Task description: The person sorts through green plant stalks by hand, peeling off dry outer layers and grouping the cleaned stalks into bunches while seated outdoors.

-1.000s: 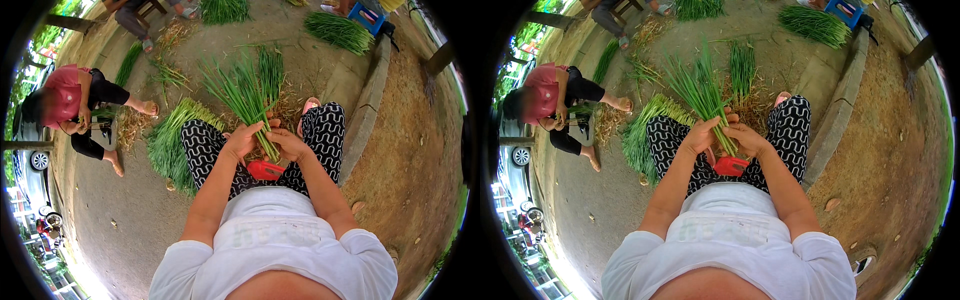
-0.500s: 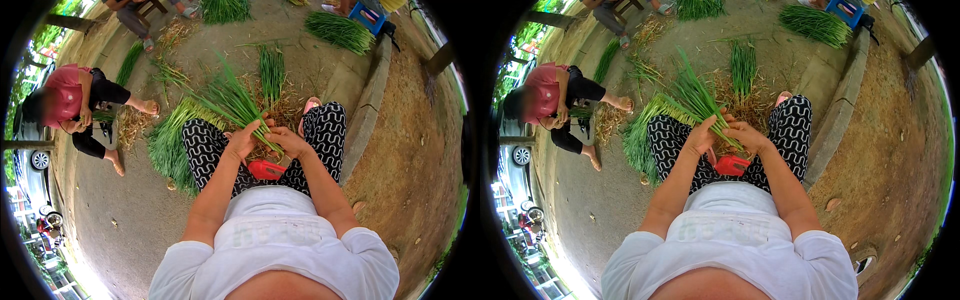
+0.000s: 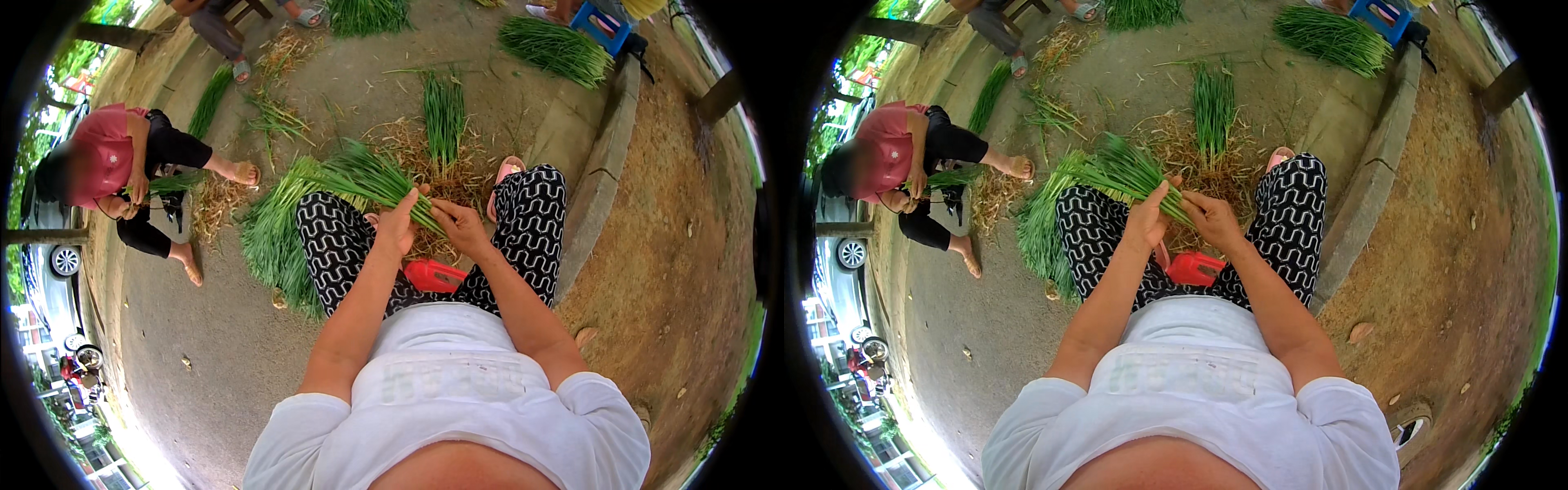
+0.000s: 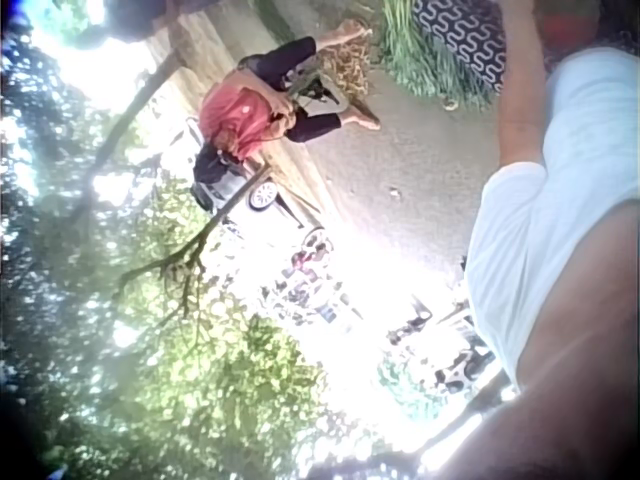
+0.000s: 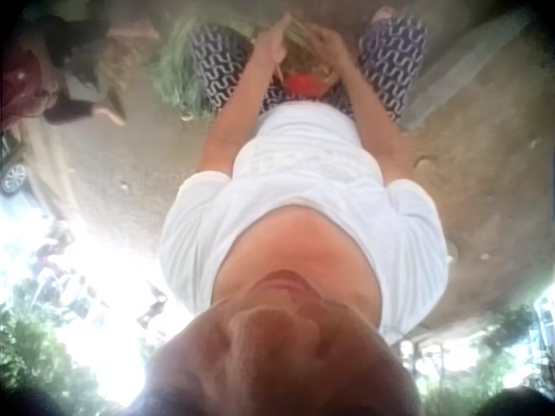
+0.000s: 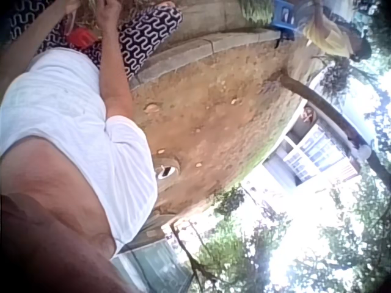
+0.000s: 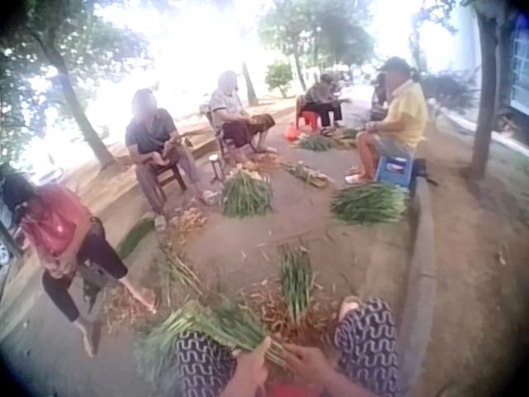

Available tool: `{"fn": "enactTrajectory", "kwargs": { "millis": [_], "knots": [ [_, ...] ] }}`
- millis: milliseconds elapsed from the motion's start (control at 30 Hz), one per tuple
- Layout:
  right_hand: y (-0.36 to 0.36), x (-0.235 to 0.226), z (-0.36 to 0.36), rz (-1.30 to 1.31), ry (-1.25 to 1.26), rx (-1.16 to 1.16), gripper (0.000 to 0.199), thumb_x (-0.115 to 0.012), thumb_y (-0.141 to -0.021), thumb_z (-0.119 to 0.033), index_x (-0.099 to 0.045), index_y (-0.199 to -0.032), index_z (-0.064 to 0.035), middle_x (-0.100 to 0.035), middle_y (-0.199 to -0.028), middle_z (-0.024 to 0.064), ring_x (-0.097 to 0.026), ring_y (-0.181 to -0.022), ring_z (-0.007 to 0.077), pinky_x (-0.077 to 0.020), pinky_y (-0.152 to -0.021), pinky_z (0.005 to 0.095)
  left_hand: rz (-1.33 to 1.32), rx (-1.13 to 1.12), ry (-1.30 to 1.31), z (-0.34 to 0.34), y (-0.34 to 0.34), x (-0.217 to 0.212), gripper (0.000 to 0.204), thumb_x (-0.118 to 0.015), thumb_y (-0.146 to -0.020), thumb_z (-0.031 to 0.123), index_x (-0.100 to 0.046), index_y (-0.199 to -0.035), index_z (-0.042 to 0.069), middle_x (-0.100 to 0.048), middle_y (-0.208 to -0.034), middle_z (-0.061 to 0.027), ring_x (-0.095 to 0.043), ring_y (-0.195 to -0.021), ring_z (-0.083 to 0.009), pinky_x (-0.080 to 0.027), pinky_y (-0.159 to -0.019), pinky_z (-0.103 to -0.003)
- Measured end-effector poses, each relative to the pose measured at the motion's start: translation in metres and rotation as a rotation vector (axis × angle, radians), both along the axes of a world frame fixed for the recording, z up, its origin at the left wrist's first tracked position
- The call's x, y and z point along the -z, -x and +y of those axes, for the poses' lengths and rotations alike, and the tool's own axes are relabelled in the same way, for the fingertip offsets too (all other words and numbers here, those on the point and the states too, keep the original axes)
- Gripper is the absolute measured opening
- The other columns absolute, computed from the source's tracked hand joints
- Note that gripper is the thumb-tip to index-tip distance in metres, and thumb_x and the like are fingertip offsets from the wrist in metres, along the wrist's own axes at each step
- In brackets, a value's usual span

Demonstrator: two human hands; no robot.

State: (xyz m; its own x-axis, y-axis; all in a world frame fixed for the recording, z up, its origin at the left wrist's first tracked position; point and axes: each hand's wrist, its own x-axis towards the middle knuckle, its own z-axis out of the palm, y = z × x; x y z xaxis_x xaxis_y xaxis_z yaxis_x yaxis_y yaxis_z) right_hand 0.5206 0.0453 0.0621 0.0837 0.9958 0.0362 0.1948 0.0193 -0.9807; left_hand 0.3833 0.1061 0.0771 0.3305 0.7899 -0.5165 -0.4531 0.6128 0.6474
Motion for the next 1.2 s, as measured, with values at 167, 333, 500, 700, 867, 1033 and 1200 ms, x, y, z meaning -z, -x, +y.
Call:
{"fn": "enactTrajectory", "kwargs": {
  "millis": [167,333,500,700,867,1033,1200],
  "knots": [
    [-0.007,-0.004,0.003,-0.013,0.076,0.046,0.022,-0.055,-0.088,-0.019,-0.060,-0.100,-0.0003,-0.061,-0.076,0.0020,-0.054,-0.071,0.0073,-0.0434,-0.062,0.0225,0.022,-0.018,0.030,0.001,0.002,-0.001,0.021,-0.057,-0.086,0.017,-0.055,-0.106,0.008,-0.059,-0.107,-0.0046,-0.057,-0.093,-0.0198,-0.048,-0.080,-0.038],
    [-0.035,-0.011,0.012,0.295,0.250,0.424,0.023,-0.057,-0.086,-0.019,-0.060,-0.095,0.0025,-0.061,-0.075,0.0048,-0.052,-0.067,0.0092,-0.0443,-0.062,0.0233,0.028,-0.046,0.022,0.005,0.013,-0.003,0.022,-0.058,-0.085,0.019,-0.054,-0.105,0.009,-0.059,-0.106,-0.0050,-0.057,-0.096,-0.0224,-0.049,-0.080,-0.041],
    [-0.024,-0.017,0.013,0.188,0.103,0.461,0.026,-0.064,-0.081,-0.013,-0.058,-0.099,0.0048,-0.058,-0.090,0.0052,-0.054,-0.080,0.0080,-0.0436,-0.066,0.0203,0.057,-0.051,-0.023,0.008,0.018,0.000,0.021,-0.060,-0.084,0.017,-0.054,-0.103,0.010,-0.061,-0.104,-0.0061,-0.059,-0.093,-0.0231,-0.053,-0.073,-0.039],
    [-0.003,-0.006,0.003,-0.217,-0.184,-0.103,0.022,-0.061,-0.080,-0.010,-0.060,-0.099,-0.0005,-0.061,-0.088,0.0078,-0.056,-0.076,0.0131,-0.0451,-0.068,0.0246,0.089,-0.086,-0.181,0.006,0.011,0.007,0.021,-0.061,-0.083,0.014,-0.054,-0.101,0.006,-0.062,-0.099,-0.0085,-0.062,-0.083,-0.0228,-0.054,-0.069,-0.035],
    [-0.008,-0.008,0.002,0.087,0.163,-0.199,0.020,-0.059,-0.081,-0.007,-0.060,-0.100,-0.0016,-0.062,-0.086,0.0095,-0.058,-0.076,0.0138,-0.0453,-0.068,0.0256,0.097,-0.029,-0.129,0.008,0.011,-0.003,0.022,-0.062,-0.081,0.011,-0.054,-0.101,0.004,-0.062,-0.097,-0.0106,-0.062,-0.080,-0.0226,-0.054,-0.066,-0.034],
    [-0.009,-0.008,-0.001,-0.071,0.053,-0.236,0.026,-0.058,-0.079,-0.007,-0.059,-0.105,-0.0033,-0.062,-0.090,0.0138,-0.060,-0.079,0.0214,-0.0463,-0.070,0.0294,0.160,0.037,-0.116,0.010,0.012,0.001,0.022,-0.062,-0.081,0.009,-0.055,-0.100,0.002,-0.063,-0.095,-0.0114,-0.062,-0.078,-0.0211,-0.054,-0.064,-0.033],
    [-0.012,-0.001,-0.006,-0.356,-0.078,-0.312,0.040,-0.058,-0.076,-0.011,-0.052,-0.116,-0.0072,-0.060,-0.096,0.0180,-0.058,-0.086,0.0343,-0.0466,-0.073,0.0390,0.449,0.096,-0.135,0.008,0.014,0.054,0.033,-0.064,-0.080,0.015,-0.055,-0.107,-0.001,-0.062,-0.098,-0.0131,-0.060,-0.082,-0.0216,-0.051,-0.069,-0.034]
  ]
}}
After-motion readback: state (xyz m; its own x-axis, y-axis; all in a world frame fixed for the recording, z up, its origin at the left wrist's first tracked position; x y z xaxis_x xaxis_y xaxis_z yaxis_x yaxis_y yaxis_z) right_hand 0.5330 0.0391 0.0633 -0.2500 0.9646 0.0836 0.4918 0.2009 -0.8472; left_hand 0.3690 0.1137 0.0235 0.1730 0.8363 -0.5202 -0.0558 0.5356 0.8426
